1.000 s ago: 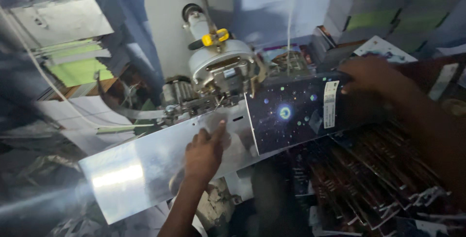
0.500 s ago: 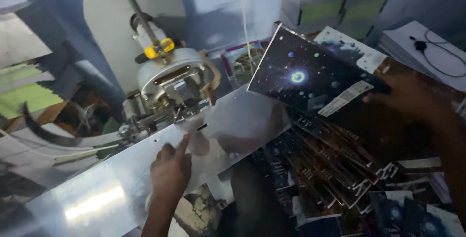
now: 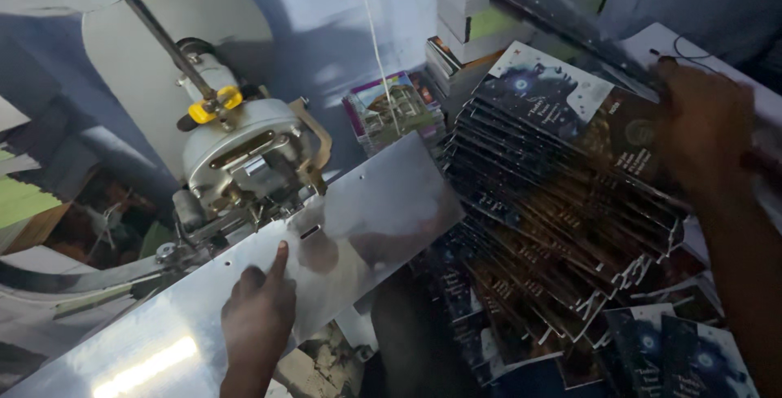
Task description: The person repeatedly picks up a printed booklet, places it into a binding machine, and secures it with a wire. The finished booklets are stacked on the right side of the machine. The process is repeated multiple times throughout the clip.
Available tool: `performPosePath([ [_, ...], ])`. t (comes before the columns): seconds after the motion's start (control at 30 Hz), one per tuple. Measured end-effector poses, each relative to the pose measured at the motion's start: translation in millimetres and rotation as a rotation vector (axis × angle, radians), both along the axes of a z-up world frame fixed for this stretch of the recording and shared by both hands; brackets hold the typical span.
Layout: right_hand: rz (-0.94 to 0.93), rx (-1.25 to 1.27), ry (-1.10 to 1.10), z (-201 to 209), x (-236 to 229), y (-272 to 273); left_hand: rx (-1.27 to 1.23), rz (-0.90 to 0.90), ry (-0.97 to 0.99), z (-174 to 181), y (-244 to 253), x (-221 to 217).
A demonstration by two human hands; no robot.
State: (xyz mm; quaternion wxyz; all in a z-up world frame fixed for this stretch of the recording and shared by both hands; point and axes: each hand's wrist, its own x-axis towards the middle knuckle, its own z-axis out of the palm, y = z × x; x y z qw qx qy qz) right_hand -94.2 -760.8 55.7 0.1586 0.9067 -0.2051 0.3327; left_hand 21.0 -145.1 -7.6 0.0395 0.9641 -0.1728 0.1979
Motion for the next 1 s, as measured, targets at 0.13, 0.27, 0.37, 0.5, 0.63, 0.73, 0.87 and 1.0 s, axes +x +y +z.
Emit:
performPosePath([
  [0.13, -0.053, -0.299, -0.083, -26, 30, -47, -0.008, -0.021, -0.025, -1, -2, 0],
  [0.27, -0.189, -0.095, 0.258, -43, 71, -72, 0.013, -0.015, -0.017, 1, -4, 1],
  [0.37, -0.158, 0.026, 0.521, -69, 102, -63, 0.05, 0.014, -0.005, 2, -6, 2],
  [0.5, -0.023, 0.219, 0.578, -114, 113, -43, 0.037, 0.011, 0.009, 5, -6, 3],
  [0.63, 0.103, 0.331, 0.548, -117, 118, -11, 0.022, -0.01, 0.005, 6, -6, 4],
  [0.73, 0.004, 0.326, 0.632, -95, 114, 23, 0.008, -0.037, -0.029, 7, -6, 2],
  [0.87, 0.275, 0.349, 0.356, -89, 116, 44, -0.014, -0.022, 0.034, 7, -5, 2],
  [1.0, 0.442, 0.338, 0.245, -84, 113, 76, -0.024, -0.014, 0.028, 6, -5, 1],
])
